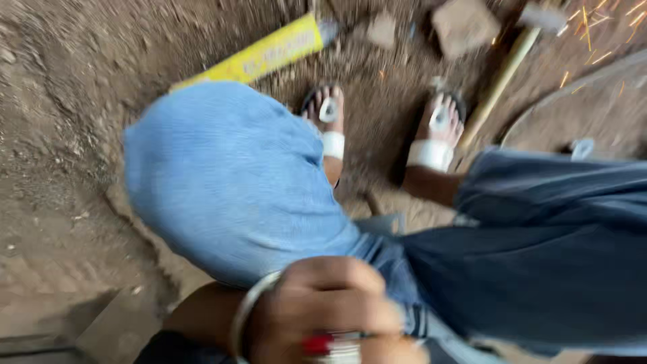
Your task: The person welds small metal brackets onto a square metal plate using a handheld welding torch. They repeatedly pick up brackets, position them on the plate, weld them in place, and occasionally use a hammer to adjust the pieces.
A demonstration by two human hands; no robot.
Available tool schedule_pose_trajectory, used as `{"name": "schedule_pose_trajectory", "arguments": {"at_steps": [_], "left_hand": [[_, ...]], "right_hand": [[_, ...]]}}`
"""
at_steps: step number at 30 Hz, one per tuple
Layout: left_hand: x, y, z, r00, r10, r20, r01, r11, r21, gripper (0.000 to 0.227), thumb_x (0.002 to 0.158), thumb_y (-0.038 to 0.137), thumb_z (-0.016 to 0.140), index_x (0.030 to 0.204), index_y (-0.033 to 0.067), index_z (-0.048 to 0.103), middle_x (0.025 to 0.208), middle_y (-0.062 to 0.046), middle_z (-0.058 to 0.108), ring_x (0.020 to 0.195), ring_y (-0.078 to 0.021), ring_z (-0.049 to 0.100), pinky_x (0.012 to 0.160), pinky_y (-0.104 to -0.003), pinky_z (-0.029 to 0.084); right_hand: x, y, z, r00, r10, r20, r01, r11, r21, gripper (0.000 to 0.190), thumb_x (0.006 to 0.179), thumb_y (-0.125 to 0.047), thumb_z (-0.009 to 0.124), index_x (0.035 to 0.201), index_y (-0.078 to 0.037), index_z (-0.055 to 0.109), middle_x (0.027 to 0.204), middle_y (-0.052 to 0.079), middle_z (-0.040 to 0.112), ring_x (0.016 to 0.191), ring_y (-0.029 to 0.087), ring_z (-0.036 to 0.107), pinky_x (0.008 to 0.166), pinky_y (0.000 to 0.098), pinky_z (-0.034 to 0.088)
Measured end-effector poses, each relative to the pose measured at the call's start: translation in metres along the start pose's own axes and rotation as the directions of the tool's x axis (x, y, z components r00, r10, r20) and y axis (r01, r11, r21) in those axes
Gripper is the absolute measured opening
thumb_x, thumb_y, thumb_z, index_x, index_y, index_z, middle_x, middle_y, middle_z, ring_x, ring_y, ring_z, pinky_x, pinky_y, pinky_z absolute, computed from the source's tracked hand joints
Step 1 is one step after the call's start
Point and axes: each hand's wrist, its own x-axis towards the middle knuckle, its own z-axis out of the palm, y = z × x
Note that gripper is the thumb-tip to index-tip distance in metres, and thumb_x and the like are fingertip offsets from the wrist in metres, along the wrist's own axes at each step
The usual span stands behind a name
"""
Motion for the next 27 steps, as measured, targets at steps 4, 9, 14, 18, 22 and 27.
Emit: {"name": "schedule_pose_trajectory", "arguments": {"at_steps": [4,9,14,18,22,27], "left_hand": [[-0.008,-0.003,0.006,0.945,-0.126,0.302,0.022,0.945,0.327,0.02,0.092,0.013,0.065,0.105,0.0006,0.073,0.085,-0.007,0.063,0.078,-0.0197,0.064,0.07,-0.035,0.054],[-0.012,0.003,0.004,0.9,-0.407,0.154,0.297,0.833,0.467,0.027,0.095,0.016,0.059,0.114,-0.0018,0.069,0.096,-0.016,0.066,0.094,-0.0281,0.069,0.083,-0.04,0.056],[-0.017,0.003,0.0,0.864,-0.452,0.221,0.374,0.871,0.32,0.03,0.101,0.017,0.057,0.118,-0.0059,0.068,0.096,-0.019,0.064,0.09,-0.0292,0.066,0.084,-0.043,0.055],[-0.025,0.0,0.001,0.912,-0.377,0.166,0.296,0.88,0.37,0.029,0.098,0.017,0.058,0.114,-0.0047,0.068,0.092,-0.018,0.065,0.091,-0.0295,0.067,0.085,-0.042,0.057],[-0.032,0.001,0.001,0.915,-0.374,0.15,0.304,0.885,0.353,0.024,0.105,0.017,0.058,0.117,-0.0018,0.067,0.095,-0.017,0.065,0.091,-0.0284,0.068,0.088,-0.041,0.057],[-0.037,-0.004,0.002,0.933,-0.333,0.137,0.283,0.913,0.295,0.021,0.107,0.016,0.06,0.116,-0.0026,0.065,0.095,-0.018,0.065,0.087,-0.0273,0.067,0.083,-0.041,0.057]], "right_hand": [[0.007,-0.087,-0.004,0.9,-0.41,-0.148,0.396,0.911,-0.115,0.074,0.082,-0.038,0.097,0.124,0.002,0.052,0.106,0.015,0.068,0.092,0.026,0.071,0.08,0.0411,0.06],[0.033,-0.195,0.002,0.578,-0.803,-0.145,0.71,0.582,-0.396,0.075,0.082,-0.04,0.099,0.124,0.002,0.053,0.107,0.015,0.069,0.092,0.026,0.072,0.081,0.041,0.061],[0.086,-0.206,0.057,0.558,-0.83,-0.015,0.603,0.417,-0.68,0.073,0.082,-0.04,0.098,0.124,0.0,0.054,0.104,0.014,0.069,0.09,0.027,0.072,0.078,0.0413,0.06],[0.103,-0.18,0.069,0.627,-0.779,-0.004,0.491,0.398,-0.775,0.063,0.084,-0.035,0.094,0.126,-0.006,0.057,0.1,0.012,0.07,0.084,0.03,0.072,0.073,0.0425,0.057],[0.105,-0.172,0.069,0.642,-0.767,0.004,0.47,0.389,-0.792,0.069,0.078,-0.036,0.094,0.126,-0.004,0.056,0.1,0.014,0.07,0.089,0.034,0.071,0.072,0.0443,0.057],[0.11,-0.173,0.078,0.687,-0.727,-0.011,0.416,0.406,-0.814,0.065,0.083,-0.035,0.093,0.127,-0.004,0.057,0.099,0.015,0.069,0.087,0.034,0.071,0.07,0.0444,0.056]]}}
